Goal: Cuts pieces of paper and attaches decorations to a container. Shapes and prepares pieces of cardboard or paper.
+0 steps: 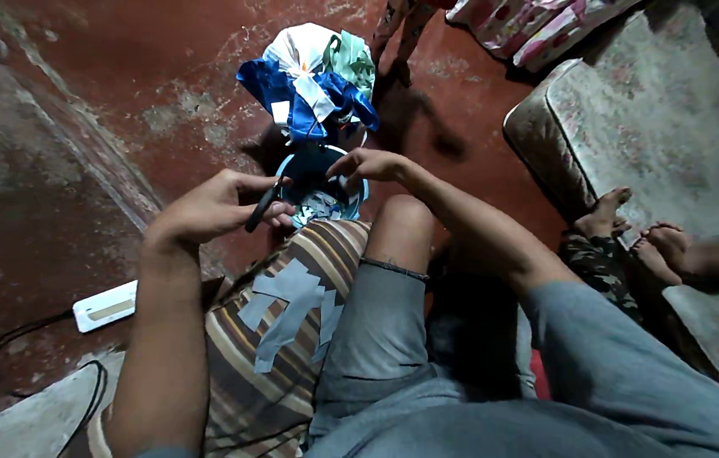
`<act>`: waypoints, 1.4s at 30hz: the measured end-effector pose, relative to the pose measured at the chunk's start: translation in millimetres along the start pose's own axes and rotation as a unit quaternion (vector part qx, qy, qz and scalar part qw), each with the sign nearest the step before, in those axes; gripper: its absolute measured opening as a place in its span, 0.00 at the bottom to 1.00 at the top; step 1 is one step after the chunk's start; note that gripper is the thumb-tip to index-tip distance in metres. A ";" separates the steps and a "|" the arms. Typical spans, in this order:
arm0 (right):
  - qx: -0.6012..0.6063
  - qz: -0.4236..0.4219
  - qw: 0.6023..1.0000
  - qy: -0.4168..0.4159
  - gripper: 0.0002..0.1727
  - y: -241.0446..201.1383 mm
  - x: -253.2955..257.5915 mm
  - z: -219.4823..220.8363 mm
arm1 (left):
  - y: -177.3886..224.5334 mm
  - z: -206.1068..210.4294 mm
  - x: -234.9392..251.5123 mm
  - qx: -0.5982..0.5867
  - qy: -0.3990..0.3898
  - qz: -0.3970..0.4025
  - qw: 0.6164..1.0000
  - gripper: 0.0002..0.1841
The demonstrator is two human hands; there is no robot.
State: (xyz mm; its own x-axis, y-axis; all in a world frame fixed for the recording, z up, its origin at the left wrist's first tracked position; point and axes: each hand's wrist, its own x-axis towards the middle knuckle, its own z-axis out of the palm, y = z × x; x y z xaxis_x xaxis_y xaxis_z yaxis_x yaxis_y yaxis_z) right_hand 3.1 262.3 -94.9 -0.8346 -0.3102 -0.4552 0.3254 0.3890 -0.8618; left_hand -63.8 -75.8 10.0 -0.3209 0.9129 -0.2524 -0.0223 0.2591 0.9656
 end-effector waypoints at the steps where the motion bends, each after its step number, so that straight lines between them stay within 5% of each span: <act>1: -0.027 0.030 0.999 -0.009 0.25 18.7 12.1 -2.1 | -1.2 1.2 2.0 0.010 0.005 -0.011 1.000 0.23; 5: -0.054 0.080 0.995 -0.004 0.33 52.1 28.9 -2.9 | -5.2 -1.5 2.2 0.047 -0.001 -0.004 0.999 0.23; 18: 0.176 -0.229 0.953 0.089 0.14 -58.8 -75.0 25.5 | 1.4 10.6 9.2 0.049 0.010 -0.014 0.999 0.26; 31: 0.191 -0.236 0.949 0.080 0.03 -62.2 -93.2 57.1 | 0.1 12.1 8.0 0.047 0.007 -0.002 0.999 0.26; 42: 0.211 -0.256 0.936 0.120 0.10 -64.6 -94.2 70.5 | 0.9 12.4 8.7 0.059 0.010 0.009 0.998 0.25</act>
State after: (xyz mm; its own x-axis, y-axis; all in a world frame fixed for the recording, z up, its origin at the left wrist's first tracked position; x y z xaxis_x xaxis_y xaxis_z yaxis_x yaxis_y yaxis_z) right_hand 92.1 205.2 -12.1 -0.9884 -0.1386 0.0615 -0.0404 -0.1497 -0.9879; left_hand -54.9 -63.7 7.9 -0.3384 0.9118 -0.2326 0.0952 0.2791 0.9555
